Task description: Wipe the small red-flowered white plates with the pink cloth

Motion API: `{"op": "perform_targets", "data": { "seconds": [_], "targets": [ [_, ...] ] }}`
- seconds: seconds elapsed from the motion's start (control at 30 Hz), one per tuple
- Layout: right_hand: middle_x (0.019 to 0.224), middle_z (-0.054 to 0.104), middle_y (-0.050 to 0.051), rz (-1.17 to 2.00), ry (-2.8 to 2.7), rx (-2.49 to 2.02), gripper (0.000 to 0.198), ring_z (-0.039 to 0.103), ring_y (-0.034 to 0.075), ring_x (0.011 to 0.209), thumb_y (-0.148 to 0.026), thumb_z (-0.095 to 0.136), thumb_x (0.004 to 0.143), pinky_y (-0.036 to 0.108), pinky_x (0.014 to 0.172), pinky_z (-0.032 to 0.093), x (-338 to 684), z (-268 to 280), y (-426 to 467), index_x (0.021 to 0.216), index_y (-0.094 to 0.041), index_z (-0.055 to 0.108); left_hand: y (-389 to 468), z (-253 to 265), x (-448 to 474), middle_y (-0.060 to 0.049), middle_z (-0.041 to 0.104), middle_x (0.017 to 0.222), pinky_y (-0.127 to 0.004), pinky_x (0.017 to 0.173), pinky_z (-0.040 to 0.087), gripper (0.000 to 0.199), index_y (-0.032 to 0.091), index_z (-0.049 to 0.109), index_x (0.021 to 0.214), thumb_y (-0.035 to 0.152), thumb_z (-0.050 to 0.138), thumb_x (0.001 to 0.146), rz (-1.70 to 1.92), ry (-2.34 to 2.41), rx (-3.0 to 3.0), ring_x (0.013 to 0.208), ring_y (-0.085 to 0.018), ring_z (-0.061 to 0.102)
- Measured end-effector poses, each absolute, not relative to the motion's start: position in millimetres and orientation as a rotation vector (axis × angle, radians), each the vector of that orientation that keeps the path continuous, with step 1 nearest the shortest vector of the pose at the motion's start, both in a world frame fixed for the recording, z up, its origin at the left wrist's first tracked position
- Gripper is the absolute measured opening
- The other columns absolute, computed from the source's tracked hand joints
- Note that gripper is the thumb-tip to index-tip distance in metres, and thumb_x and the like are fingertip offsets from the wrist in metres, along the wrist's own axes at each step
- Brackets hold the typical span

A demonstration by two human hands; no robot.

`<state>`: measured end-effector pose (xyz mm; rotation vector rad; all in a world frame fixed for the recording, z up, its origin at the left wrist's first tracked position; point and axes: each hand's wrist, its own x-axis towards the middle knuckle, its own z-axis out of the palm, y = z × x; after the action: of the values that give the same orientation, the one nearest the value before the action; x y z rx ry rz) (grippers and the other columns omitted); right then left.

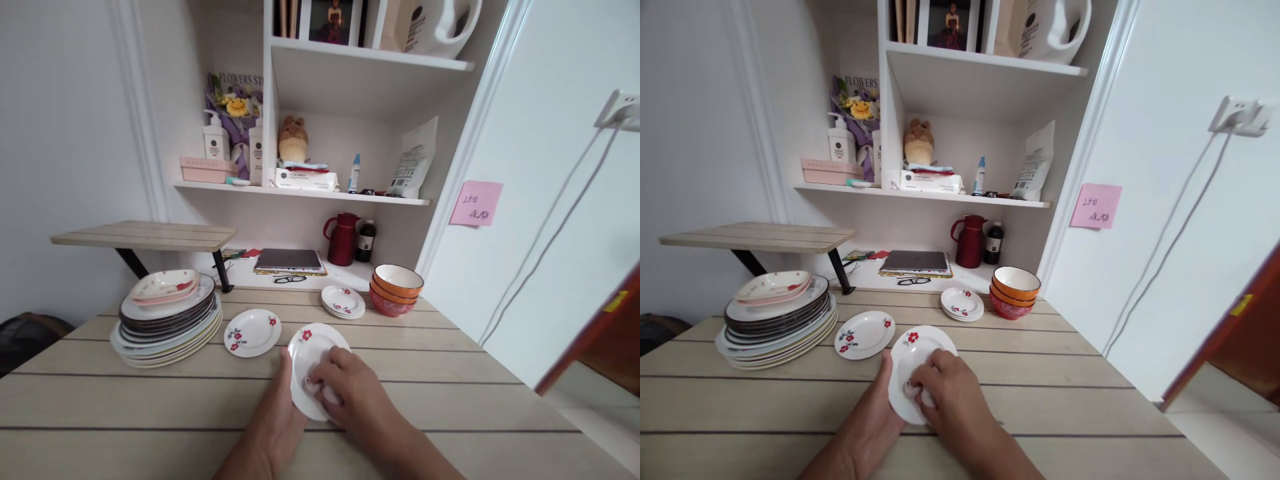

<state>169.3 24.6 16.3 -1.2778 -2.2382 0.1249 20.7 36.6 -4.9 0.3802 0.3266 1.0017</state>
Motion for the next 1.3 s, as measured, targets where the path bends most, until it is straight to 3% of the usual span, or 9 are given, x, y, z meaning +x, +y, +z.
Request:
{"op": "perform_targets", "data": {
  "seconds": [0.17, 0.37, 0.53, 0.87, 1.0, 1.1, 1.2, 1.3],
  "targets": [
    [0.108, 0.061, 0.003, 0.152, -2.069, -1.348, 0.035, 0.061, 0.018, 0.096, -0.022, 0.059, 0.086, 0.028, 0.081, 0.046, 166.5, 20.5, 25.7, 0.119, -0.032, 0.061, 34.0, -9.9, 27.2, -0.016, 0.064, 0.129, -0.043, 0.109, 0.036, 0.067, 0.013, 0.054, 0.137, 0.061, 0.044, 0.091, 0.911, 0.295, 0.436, 0.129, -0.029, 0.052],
    [0.104, 0.060, 0.002, 0.023, -1.835, -1.588, 0.023, 0.060, 0.019, 0.088, -0.022, 0.057, 0.085, 0.028, 0.072, 0.043, 186.3, 24.2, 37.9, 0.106, -0.028, 0.060, 27.7, -8.5, 30.5, -0.016, 0.064, 0.130, -0.045, 0.110, 0.036, 0.060, 0.014, 0.053, 0.138, 0.053, 0.048, 0.092, 0.958, 0.346, 0.460, 0.130, -0.030, 0.051],
    [0.094, 0.060, 0.001, 0.011, -1.946, -1.566, 0.019, 0.059, 0.018, 0.086, -0.014, 0.055, 0.080, 0.026, 0.070, 0.042, 187.4, 19.5, 38.3, 0.094, -0.025, 0.061, 33.6, -13.4, 25.9, -0.016, 0.065, 0.129, -0.047, 0.109, 0.037, 0.062, 0.016, 0.048, 0.141, 0.050, 0.055, 0.090, 1.017, 0.413, 0.393, 0.128, -0.030, 0.054],
    [0.111, 0.055, 0.005, 0.285, -1.899, -1.409, 0.025, 0.061, 0.018, 0.093, -0.022, 0.054, 0.086, 0.031, 0.083, 0.049, 167.5, 12.1, 28.5, 0.109, -0.027, 0.060, 33.2, -3.1, 27.4, -0.016, 0.065, 0.128, -0.043, 0.106, 0.040, 0.060, 0.014, 0.049, 0.140, 0.049, 0.051, 0.092, 0.957, 0.352, 0.332, 0.123, -0.029, 0.057],
    [0.130, 0.048, 0.011, 0.531, -1.953, -1.256, 0.044, 0.050, 0.024, 0.124, -0.027, 0.062, 0.083, 0.038, 0.102, 0.045, 174.3, 21.8, 23.8, 0.126, -0.026, 0.056, 33.4, 0.9, 26.7, -0.017, 0.066, 0.126, -0.041, 0.106, 0.041, 0.056, 0.011, 0.052, 0.137, 0.047, 0.048, 0.094, 0.981, 0.354, 0.308, 0.120, -0.028, 0.059],
    [0.156, 0.022, 0.013, 0.687, -2.027, -1.199, 0.075, 0.025, 0.029, 0.146, -0.028, 0.071, 0.076, 0.043, 0.110, 0.039, 181.1, 39.7, 12.0, 0.144, -0.028, 0.040, 35.1, 0.7, 25.2, -0.016, 0.068, 0.123, -0.039, 0.105, 0.041, 0.054, 0.011, 0.057, 0.133, 0.047, 0.046, 0.094, 1.025, 0.360, 0.297, 0.119, -0.027, 0.059],
    [0.163, 0.004, 0.008, 0.787, -2.120, -1.199, 0.094, 0.029, 0.026, 0.145, -0.011, 0.067, 0.071, 0.040, 0.105, 0.044, 185.3, 55.5, 0.0, 0.151, -0.036, 0.026, 36.9, -0.6, 23.8, -0.014, 0.070, 0.119, -0.040, 0.105, 0.041, 0.050, 0.014, 0.060, 0.129, 0.048, 0.046, 0.094, 1.031, 0.386, 0.277, 0.118, -0.027, 0.060],
    [0.161, 0.020, 0.006, 0.657, -2.217, -1.230, 0.086, 0.037, 0.024, 0.141, -0.003, 0.059, 0.070, 0.038, 0.105, 0.044, 185.7, 57.2, -1.5, 0.146, -0.038, 0.038, 38.2, -2.1, 23.9, -0.014, 0.071, 0.118, -0.041, 0.103, 0.041, 0.054, 0.013, 0.063, 0.125, 0.052, 0.042, 0.095, 0.988, 0.376, 0.286, 0.117, -0.027, 0.061]
  ]
}}
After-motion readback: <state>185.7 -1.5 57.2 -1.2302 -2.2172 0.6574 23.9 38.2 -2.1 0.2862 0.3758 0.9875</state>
